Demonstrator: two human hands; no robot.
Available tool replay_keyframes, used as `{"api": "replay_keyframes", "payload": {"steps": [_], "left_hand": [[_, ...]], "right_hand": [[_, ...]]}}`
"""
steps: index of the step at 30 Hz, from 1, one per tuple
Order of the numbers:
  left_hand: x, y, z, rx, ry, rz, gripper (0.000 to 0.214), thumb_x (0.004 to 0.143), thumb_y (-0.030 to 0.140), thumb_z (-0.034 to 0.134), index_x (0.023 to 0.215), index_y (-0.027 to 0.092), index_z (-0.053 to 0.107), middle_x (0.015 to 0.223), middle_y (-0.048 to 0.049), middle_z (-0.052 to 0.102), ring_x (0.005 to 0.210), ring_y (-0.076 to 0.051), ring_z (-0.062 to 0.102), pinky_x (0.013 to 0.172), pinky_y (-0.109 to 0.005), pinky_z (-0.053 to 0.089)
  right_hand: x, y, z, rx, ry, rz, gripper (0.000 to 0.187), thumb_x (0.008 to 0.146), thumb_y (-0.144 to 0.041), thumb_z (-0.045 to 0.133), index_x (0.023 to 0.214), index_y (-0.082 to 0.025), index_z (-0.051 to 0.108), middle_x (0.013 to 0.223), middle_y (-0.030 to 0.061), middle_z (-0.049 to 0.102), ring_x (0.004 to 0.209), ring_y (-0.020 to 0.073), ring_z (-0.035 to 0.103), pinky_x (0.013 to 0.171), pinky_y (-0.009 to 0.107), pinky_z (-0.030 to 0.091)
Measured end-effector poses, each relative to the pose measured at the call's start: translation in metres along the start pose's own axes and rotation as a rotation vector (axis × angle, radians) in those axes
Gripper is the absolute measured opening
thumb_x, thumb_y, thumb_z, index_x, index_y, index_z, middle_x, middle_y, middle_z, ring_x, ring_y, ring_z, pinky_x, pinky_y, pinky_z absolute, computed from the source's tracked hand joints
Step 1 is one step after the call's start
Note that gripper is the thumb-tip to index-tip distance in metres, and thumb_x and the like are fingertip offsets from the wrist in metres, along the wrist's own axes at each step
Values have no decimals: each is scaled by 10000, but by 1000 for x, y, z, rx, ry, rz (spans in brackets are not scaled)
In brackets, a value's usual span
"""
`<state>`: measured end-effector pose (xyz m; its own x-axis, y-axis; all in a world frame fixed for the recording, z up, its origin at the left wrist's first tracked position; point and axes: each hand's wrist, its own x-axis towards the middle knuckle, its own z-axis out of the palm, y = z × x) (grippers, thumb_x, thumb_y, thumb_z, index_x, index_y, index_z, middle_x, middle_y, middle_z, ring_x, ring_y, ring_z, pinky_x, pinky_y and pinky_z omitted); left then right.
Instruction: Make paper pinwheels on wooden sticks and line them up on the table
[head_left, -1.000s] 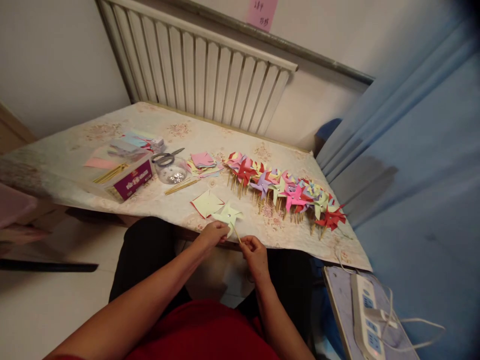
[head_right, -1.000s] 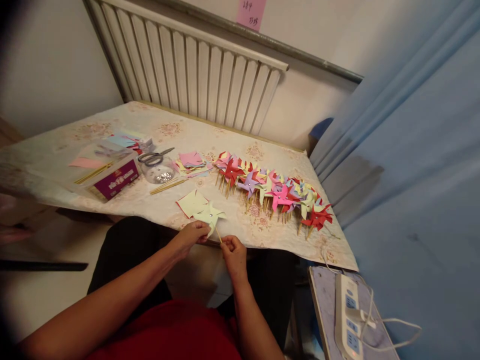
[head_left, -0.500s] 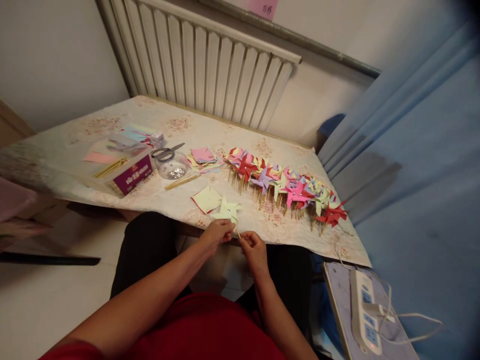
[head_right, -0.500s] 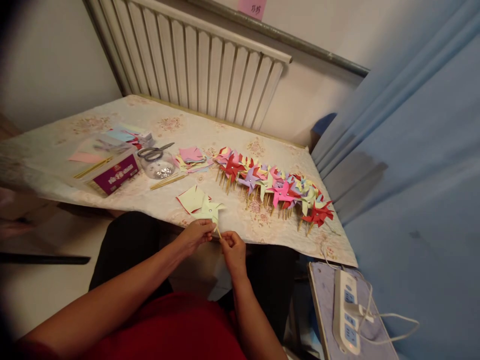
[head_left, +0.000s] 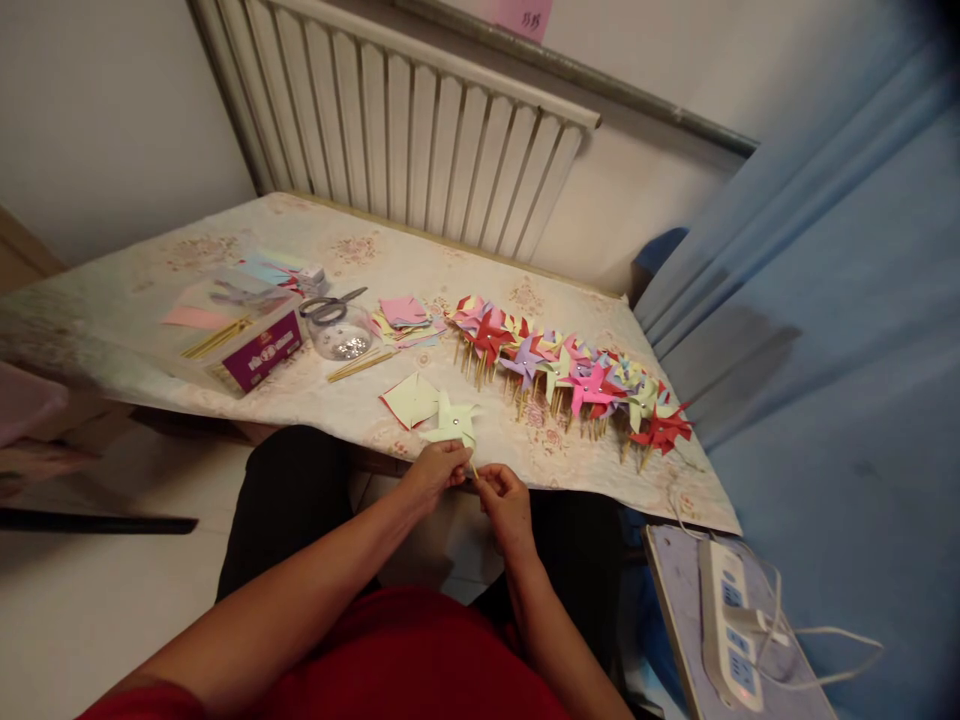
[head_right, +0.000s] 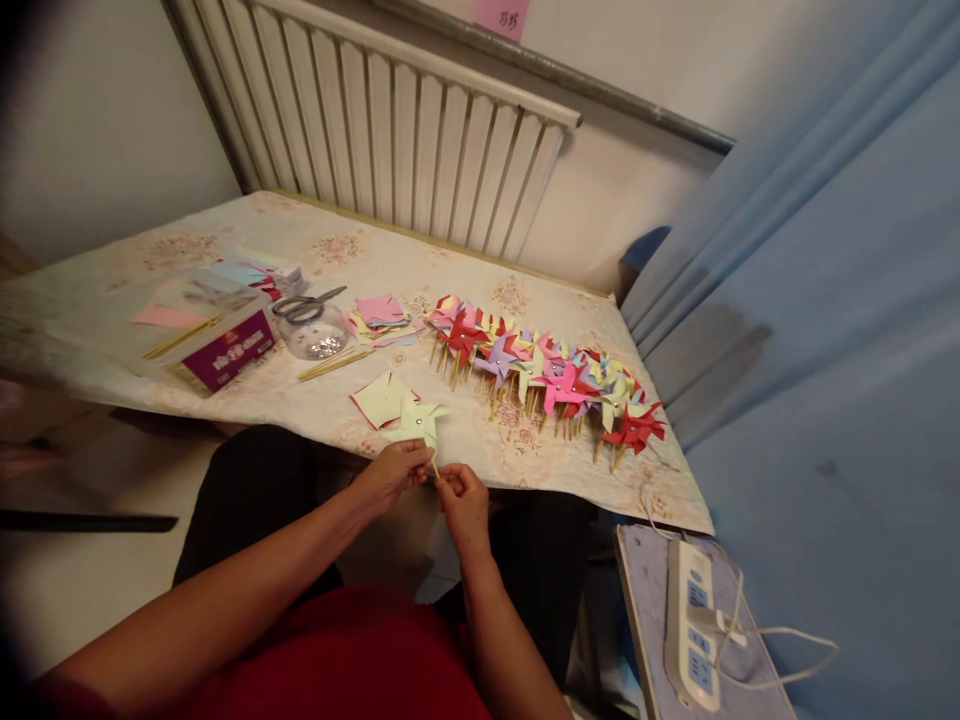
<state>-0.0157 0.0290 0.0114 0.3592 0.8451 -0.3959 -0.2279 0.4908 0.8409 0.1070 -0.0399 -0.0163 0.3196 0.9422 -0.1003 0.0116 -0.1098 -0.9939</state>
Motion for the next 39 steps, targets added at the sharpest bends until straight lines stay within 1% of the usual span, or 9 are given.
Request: {"api": "replay_keyframes", "payload": {"steps": [4,11,14,21,25,28,31,36,39], "left_hand": [[2,0,-1,26,25,38,341,569,399,750,585,176,491,532,59,467,480,-54,398,501,-199,340],[3,-1,-1,123,50,114,264,616,362,688,590,172,507,514,62,458,478,-65,383,516,-222,304],[1,-1,-3,128,56,129,253,590,354,697,610,175,519,538,62,465,493,-75,406,530,-237,322],[-7,3,-19,132,79,106,338,547,355,744,770,149,595,604,47,544,516,-86,453,551,-246,365],[-14,10,-32,157,119,165,339,579,355,750,760,179,524,589,58,540,556,-104,504,582,-244,395],[-16,17,-37,153,122,215,391,601,362,745,883,176,548,597,72,538,563,-106,511,587,-238,395],[-14,21,-38,162,175,227,461,610,386,746,978,166,578,644,60,560,602,-122,553,625,-254,431],[-7,21,-41,199,208,221,403,669,491,702,880,160,612,779,-13,648,628,-135,581,646,-282,466],[-2,19,-42,222,217,209,407,680,537,683,813,160,610,804,-30,667,618,-135,579,637,-284,467]], "right_hand": [[1,1,0,3,-3,25,162,713,-325,697,790,-191,648,516,-69,504,438,93,403,441,216,320],[3,2,2,-14,-15,43,157,697,-321,696,779,-190,670,561,-43,577,442,97,436,442,219,343],[3,1,2,-10,-17,63,143,683,-302,684,772,-189,676,570,-37,592,444,100,446,443,222,346],[4,1,-2,17,18,90,147,645,-274,665,761,-184,656,598,-32,610,450,97,469,432,212,334],[5,0,-5,24,48,83,152,637,-282,672,749,-181,648,568,-40,595,435,94,467,427,209,328],[6,-1,-7,18,75,77,166,635,-301,690,739,-180,645,538,-47,579,428,96,463,431,212,330],[7,1,-9,13,87,60,184,645,-327,706,744,-183,651,524,-52,569,433,100,467,437,216,332],[9,5,-10,4,104,50,182,656,-334,706,751,-187,658,549,-45,588,441,103,483,445,221,351],[9,6,-10,15,106,55,174,650,-333,702,742,-191,659,558,-43,591,440,102,483,442,221,357]]}}
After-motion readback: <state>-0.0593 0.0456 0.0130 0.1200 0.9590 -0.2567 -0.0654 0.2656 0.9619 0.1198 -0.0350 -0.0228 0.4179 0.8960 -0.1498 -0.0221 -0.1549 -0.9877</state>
